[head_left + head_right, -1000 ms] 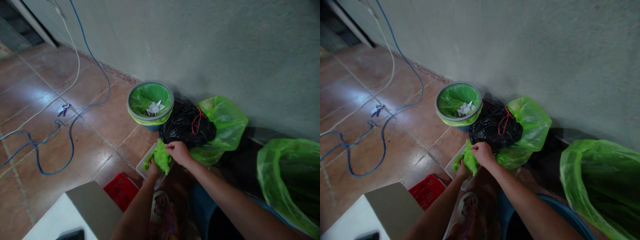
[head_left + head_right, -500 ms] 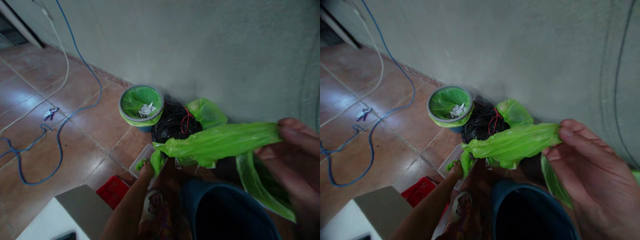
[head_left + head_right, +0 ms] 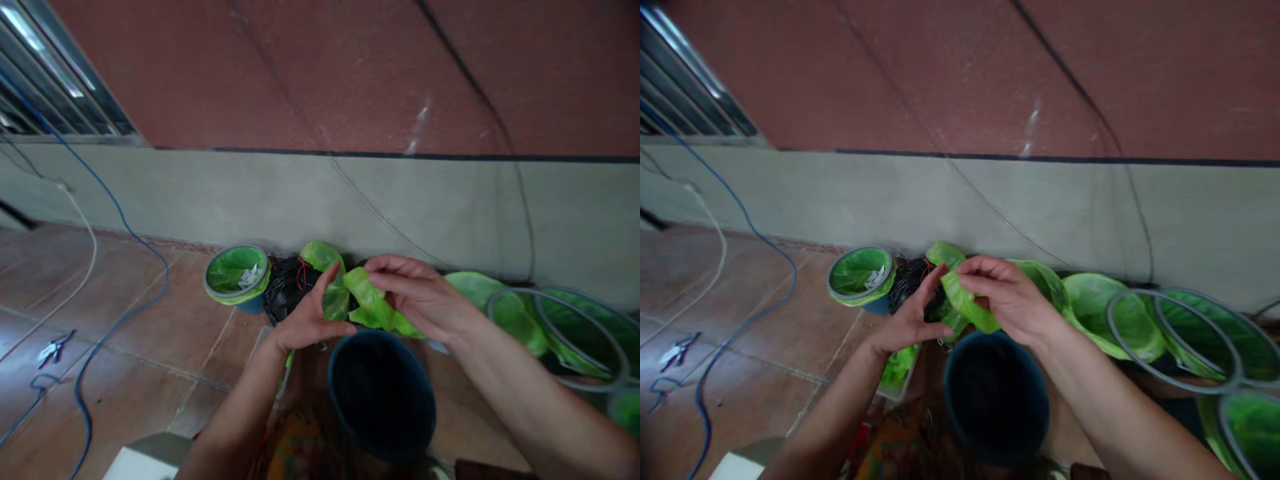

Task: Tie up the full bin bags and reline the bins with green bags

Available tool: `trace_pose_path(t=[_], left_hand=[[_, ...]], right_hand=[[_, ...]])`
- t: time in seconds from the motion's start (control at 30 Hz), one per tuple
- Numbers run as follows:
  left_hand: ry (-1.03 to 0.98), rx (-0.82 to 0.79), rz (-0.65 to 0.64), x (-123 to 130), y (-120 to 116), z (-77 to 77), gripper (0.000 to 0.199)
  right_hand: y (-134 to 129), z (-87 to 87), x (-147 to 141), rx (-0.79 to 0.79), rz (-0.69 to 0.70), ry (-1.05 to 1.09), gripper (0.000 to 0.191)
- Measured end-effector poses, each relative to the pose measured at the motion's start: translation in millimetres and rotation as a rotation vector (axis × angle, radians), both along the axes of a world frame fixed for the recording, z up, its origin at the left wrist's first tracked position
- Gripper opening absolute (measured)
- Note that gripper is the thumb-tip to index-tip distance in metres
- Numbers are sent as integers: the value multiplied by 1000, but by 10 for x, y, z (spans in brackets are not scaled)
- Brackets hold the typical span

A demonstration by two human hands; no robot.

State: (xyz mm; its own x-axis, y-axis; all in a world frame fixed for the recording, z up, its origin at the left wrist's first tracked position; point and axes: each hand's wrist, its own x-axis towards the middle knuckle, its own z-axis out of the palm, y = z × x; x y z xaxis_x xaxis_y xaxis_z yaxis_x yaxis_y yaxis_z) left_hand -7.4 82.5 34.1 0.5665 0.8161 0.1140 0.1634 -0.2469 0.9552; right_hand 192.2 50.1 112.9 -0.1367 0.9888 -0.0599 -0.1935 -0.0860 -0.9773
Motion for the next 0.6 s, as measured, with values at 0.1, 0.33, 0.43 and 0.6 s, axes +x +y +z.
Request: trace_pose_path(t=[0.1,0.33,0.43,0.6], left_hand=[[-57,-3,-156,513,-212,433,57],[-248,-241,332,787,-655,277,24],[-283,-303,570,717,-834,140,20],[-330,-312,749,710,-1062,86,20]], right_hand=[[-205,251,130,-3,106,-28,25],[-828,271,983,244,-313,-350,50],[-1196,-148,1052,135,-231,-442,64],[-1588,-695,600,165,72,-570,104]])
